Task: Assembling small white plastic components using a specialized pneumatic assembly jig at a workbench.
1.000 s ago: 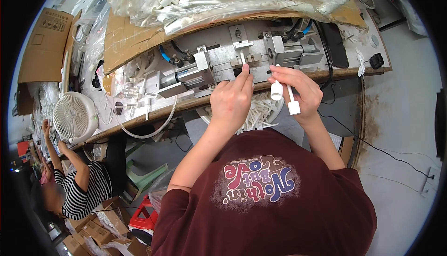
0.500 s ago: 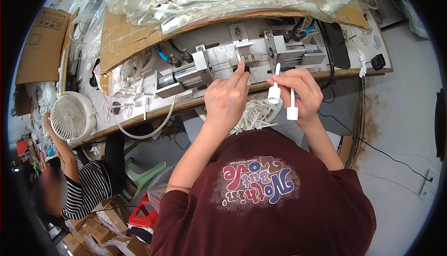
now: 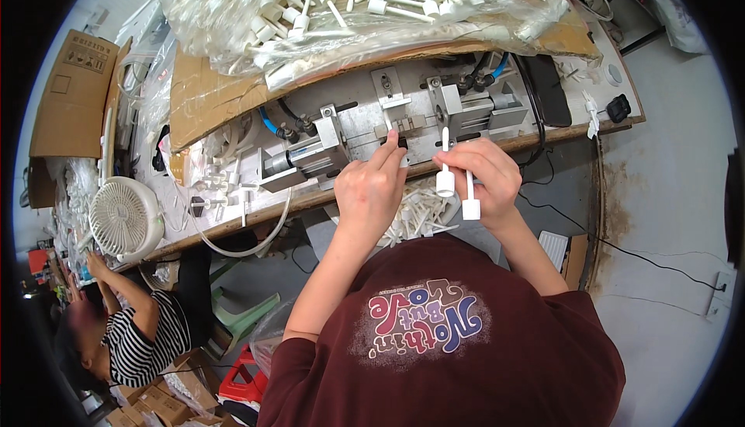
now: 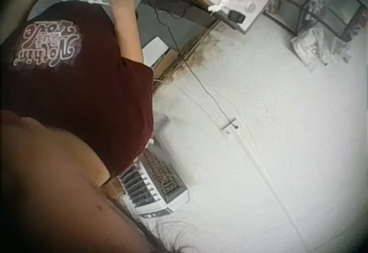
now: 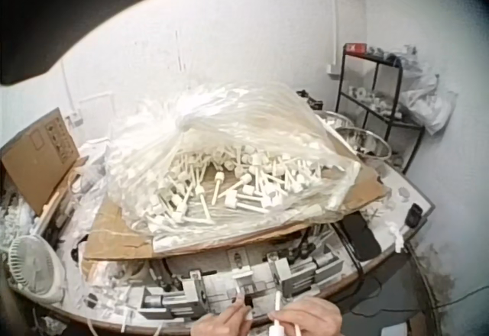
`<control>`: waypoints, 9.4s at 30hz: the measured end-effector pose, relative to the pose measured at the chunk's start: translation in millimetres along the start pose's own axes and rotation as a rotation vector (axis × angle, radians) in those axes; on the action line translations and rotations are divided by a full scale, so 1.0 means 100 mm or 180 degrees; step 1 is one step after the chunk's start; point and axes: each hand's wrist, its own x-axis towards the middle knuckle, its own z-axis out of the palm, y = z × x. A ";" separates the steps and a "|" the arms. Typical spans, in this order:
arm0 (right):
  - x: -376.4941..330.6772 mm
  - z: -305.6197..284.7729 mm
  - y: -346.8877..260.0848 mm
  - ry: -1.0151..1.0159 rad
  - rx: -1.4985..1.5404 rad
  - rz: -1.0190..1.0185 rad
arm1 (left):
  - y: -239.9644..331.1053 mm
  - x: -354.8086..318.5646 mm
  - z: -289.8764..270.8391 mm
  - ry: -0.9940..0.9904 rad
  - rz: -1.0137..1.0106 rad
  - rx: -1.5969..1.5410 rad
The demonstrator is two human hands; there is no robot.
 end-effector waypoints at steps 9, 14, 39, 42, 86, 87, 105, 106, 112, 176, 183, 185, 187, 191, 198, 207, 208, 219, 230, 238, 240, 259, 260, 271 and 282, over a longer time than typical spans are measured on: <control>-0.02 0.00 -0.03 0.0058 -0.0122 -0.0054 | -0.03 -0.03 0.00 0.0000 -0.0199 -0.0381; 0.00 -0.03 -0.05 -0.0046 -0.0501 -0.0309 | 0.17 -0.01 -0.32 -0.0108 -0.0573 -0.2217; -0.02 -0.05 -0.09 -0.0120 0.0730 0.0366 | 0.00 -0.13 0.06 0.0191 0.0071 0.0004; -0.05 -0.05 -0.05 -0.0177 0.0934 0.0339 | -0.02 -0.06 0.04 0.0113 0.0103 0.0041; -0.10 0.27 0.02 -0.1105 -0.0796 -0.0271 | 0.06 0.65 -0.71 0.0705 0.0311 -0.0471; -0.11 0.30 0.03 -0.1138 -0.0837 -0.0308 | 0.05 0.74 -0.71 0.0743 0.0274 -0.0375; -0.03 0.46 0.03 -0.1266 -0.1166 -0.0350 | -0.46 2.10 0.16 0.0184 0.0693 0.0574; -0.03 0.45 0.02 -0.1294 -0.1154 -0.0325 | -0.47 2.10 0.17 0.0005 0.0648 0.0604; -0.06 0.47 0.01 -0.1252 -0.1189 -0.0225 | -0.38 2.02 0.11 -0.0065 0.0335 0.0159; -0.93 0.22 -0.05 -0.2965 0.0163 0.0689 | -0.72 1.80 -0.53 0.0055 0.0446 0.0077; -0.69 0.15 -0.11 -0.2098 0.0098 0.0397 | -0.46 1.53 -0.68 0.0164 -0.1045 -0.3146; -0.49 0.13 -0.18 -0.1543 0.0221 0.0363 | -0.30 1.32 -0.68 0.0207 -0.1268 -0.3739; -0.26 0.11 -0.25 -0.0895 0.0296 0.0365 | -0.10 1.11 -0.67 0.0207 -0.1440 -0.4110; 0.15 0.03 -0.43 -0.0126 0.0341 0.0417 | 0.13 0.74 -0.56 0.0124 -0.1639 -0.4687; 0.23 0.13 -0.45 -0.0099 0.0238 0.0235 | 0.31 0.30 -0.36 0.0180 -0.1885 -0.4598; 0.10 0.19 -0.36 -0.0502 0.0259 -0.0077 | 0.17 0.01 -0.10 0.0463 -0.1842 -0.3409; 0.08 0.20 -0.37 -0.0557 0.0328 -0.0023 | 0.17 -0.01 -0.08 0.0473 -0.1896 -0.3365; -0.09 0.18 -0.18 -0.0837 0.0079 0.0317 | 0.09 -0.10 -0.16 0.0589 -0.1762 -0.3177; -0.01 0.42 -0.05 -0.1510 -0.1241 -0.0388 | 0.10 -0.09 -0.31 0.0778 -0.2050 -0.3975; 0.10 0.40 -0.10 -0.1738 -0.1317 -0.0355 | 0.14 -0.01 -0.44 0.0825 -0.2367 -0.4798; 0.08 0.42 -0.11 -0.1729 -0.1290 -0.0315 | 0.12 0.00 -0.45 0.0806 -0.2442 -0.4917; 0.19 0.17 -0.49 -0.0774 0.0422 0.0293 | 0.36 -0.07 -0.30 0.0131 -0.2349 -0.4662; 0.16 0.17 -0.48 -0.0812 0.0425 0.0364 | 0.38 -0.08 -0.29 0.0057 -0.2314 -0.4712; -0.01 0.24 -0.09 -0.1110 -0.0396 -0.0209 | 0.17 -0.21 -0.24 0.0621 -0.1758 -0.3728; 0.06 0.39 -0.03 -0.1562 -0.1294 -0.0390 | 0.16 -0.23 -0.35 0.0681 -0.1722 -0.3828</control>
